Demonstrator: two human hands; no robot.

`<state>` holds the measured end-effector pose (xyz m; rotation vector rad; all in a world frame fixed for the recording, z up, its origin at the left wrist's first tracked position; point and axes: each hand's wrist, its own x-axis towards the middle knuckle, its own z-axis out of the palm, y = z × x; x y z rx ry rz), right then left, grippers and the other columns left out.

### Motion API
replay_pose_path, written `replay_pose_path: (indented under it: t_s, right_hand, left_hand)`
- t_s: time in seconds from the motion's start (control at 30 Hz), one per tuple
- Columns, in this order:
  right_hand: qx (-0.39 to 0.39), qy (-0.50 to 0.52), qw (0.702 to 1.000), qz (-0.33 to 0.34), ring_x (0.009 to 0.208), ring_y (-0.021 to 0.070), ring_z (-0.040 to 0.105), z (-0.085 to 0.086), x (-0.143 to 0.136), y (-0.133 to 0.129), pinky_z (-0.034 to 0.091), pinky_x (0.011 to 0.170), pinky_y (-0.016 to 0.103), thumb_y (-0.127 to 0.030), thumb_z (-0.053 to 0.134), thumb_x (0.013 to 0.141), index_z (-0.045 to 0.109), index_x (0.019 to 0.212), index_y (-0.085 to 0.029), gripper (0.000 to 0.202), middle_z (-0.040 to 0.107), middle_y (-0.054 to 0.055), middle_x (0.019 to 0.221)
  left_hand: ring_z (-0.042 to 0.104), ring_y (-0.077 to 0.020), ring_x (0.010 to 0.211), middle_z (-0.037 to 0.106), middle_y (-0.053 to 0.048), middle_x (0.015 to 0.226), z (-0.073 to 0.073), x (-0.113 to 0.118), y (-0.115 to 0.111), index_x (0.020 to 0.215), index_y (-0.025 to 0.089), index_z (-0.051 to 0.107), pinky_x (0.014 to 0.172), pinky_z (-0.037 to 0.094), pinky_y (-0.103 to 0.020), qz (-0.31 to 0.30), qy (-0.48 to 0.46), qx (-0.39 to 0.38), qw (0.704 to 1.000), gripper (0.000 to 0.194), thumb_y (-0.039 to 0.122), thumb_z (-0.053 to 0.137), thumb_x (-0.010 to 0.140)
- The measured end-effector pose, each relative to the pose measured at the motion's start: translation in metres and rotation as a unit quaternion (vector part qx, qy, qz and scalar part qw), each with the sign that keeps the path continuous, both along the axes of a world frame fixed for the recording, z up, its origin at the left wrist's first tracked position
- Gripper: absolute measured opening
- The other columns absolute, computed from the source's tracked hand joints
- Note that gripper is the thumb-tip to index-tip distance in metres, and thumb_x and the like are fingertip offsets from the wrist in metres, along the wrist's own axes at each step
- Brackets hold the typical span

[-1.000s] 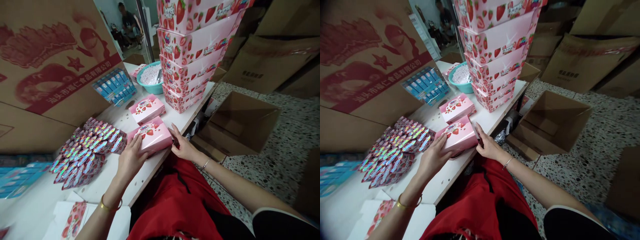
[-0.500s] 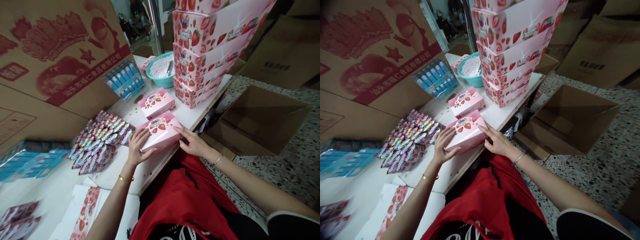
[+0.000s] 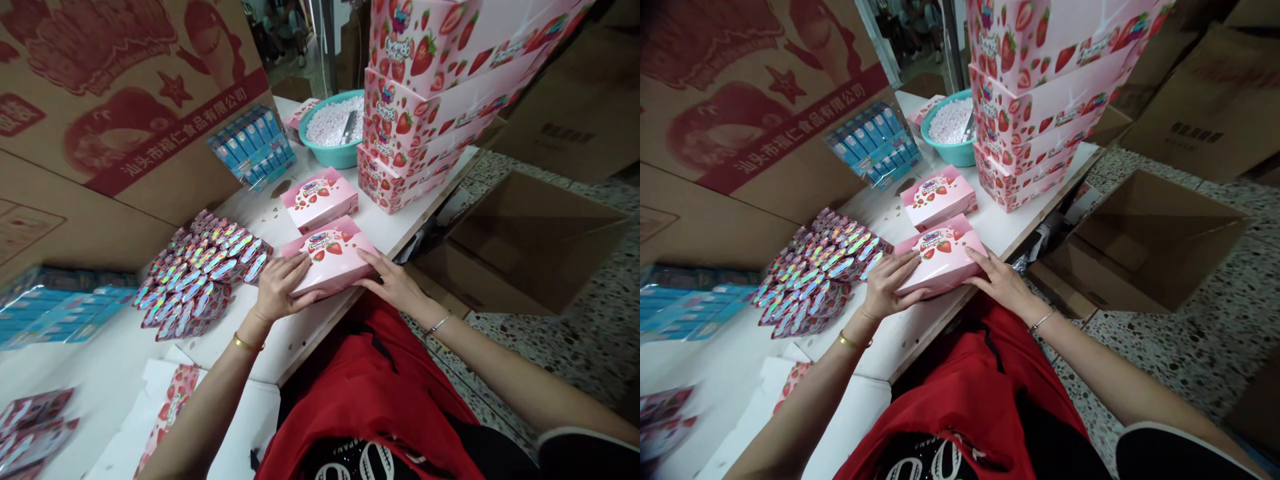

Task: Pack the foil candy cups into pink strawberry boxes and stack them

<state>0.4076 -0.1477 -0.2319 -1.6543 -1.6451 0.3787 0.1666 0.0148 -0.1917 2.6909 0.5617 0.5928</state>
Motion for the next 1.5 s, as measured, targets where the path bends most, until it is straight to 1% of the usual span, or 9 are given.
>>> replay_pose_path:
  t_s: [0.5,0.67,0.87,0.97,1.13,1.23,1.3,1.4,1.5]
  right_hand:
    - [0.031,-0.057,0.997,-0.03,0.131,0.0338,0.054,-0.016,0.001,0.002,0.053,0.105,0.055,-0.045,0.053,0.097,0.033,0.152,-0.031,0.06,0.047,0.011,0.149]
    - [0.027,-0.083,0.996,-0.028,0.131,0.0335,0.053,-0.021,0.001,0.002,0.055,0.102,0.052,-0.04,0.05,0.099,0.035,0.151,-0.031,0.054,0.044,0.011,0.152]
    - [0.022,-0.106,0.993,-0.042,0.128,0.0343,0.056,-0.018,-0.007,-0.002,0.06,0.094,0.048,-0.032,0.053,0.099,0.047,0.142,-0.027,0.044,0.03,0.013,0.16]
    - [0.01,-0.092,0.995,-0.048,0.139,0.0352,0.044,-0.01,-0.009,-0.006,0.052,0.103,0.05,-0.031,0.056,0.097,0.052,0.137,-0.025,0.041,0.018,0.013,0.164]
    - [-0.014,0.065,0.996,-0.058,0.136,0.0304,0.049,-0.005,-0.02,-0.003,0.044,0.111,0.05,-0.044,0.06,0.094,0.053,0.13,-0.024,0.043,0.046,0.015,0.15]
    - [0.003,0.217,0.966,-0.137,0.128,0.0261,0.055,-0.004,-0.031,0.004,0.046,0.11,0.046,-0.048,0.052,0.097,0.045,0.137,-0.023,0.047,0.056,0.013,0.138]
    - [0.025,0.271,0.947,-0.17,0.13,0.0249,0.054,0.005,-0.037,0.006,0.043,0.111,0.045,-0.048,0.049,0.099,0.043,0.139,-0.024,0.047,0.055,0.012,0.139]
    - [0.056,0.295,0.938,-0.172,0.132,0.0242,0.051,0.033,-0.035,0.015,0.041,0.113,0.043,-0.045,0.05,0.099,0.045,0.137,-0.026,0.043,0.054,0.01,0.141]
    - [0.11,0.294,0.941,-0.126,0.131,0.0234,0.052,0.068,-0.016,0.056,0.044,0.111,0.041,-0.042,0.05,0.098,0.041,0.138,-0.026,0.044,0.051,0.011,0.144]
  left_hand:
    - [0.059,-0.0339,0.126,0.066,-0.01,0.131,-0.012,-0.002,0.006,0.122,0.026,0.069,0.111,0.044,-0.05,-0.031,0.001,-0.071,0.997,0.056,0.055,0.076,0.074]
    - [0.052,-0.0333,0.134,0.062,-0.013,0.136,-0.023,-0.007,-0.006,0.13,0.022,0.063,0.114,0.042,-0.05,-0.036,-0.005,-0.013,0.999,0.057,0.049,0.072,0.08]
    - [0.028,-0.0307,0.149,0.043,-0.012,0.154,-0.03,-0.01,-0.028,0.148,0.02,0.045,0.12,0.031,-0.05,-0.017,0.079,0.055,0.995,0.057,0.035,0.056,0.094]
    - [0.018,-0.0307,0.152,0.036,-0.01,0.158,-0.035,-0.013,-0.036,0.15,0.025,0.04,0.123,0.019,-0.054,0.018,0.105,0.052,0.993,0.061,0.032,0.057,0.093]
    - [0.008,-0.036,0.152,0.018,-0.012,0.165,-0.048,-0.011,-0.049,0.151,0.027,0.039,0.121,0.018,-0.058,0.152,-0.007,-0.123,0.981,0.071,0.049,0.062,0.088]
    - [0.034,-0.0322,0.146,0.038,-0.015,0.157,-0.05,-0.002,-0.063,0.154,0.021,0.032,0.119,0.031,-0.05,0.296,-0.144,-0.304,0.894,0.073,0.052,0.053,0.092]
    - [0.048,-0.0313,0.137,0.055,-0.013,0.145,-0.043,0.0,-0.075,0.15,0.021,0.039,0.116,0.036,-0.048,0.323,-0.185,-0.367,0.852,0.072,0.054,0.058,0.089]
    - [0.054,-0.0313,0.131,0.06,-0.01,0.14,-0.012,-0.001,-0.078,0.145,0.024,0.046,0.114,0.039,-0.046,0.335,-0.216,-0.364,0.842,0.074,0.052,0.068,0.081]
    - [0.056,-0.0302,0.128,0.062,-0.009,0.137,0.028,0.011,-0.04,0.14,0.024,0.052,0.112,0.041,-0.044,0.317,-0.261,-0.321,0.854,0.07,0.049,0.072,0.078]
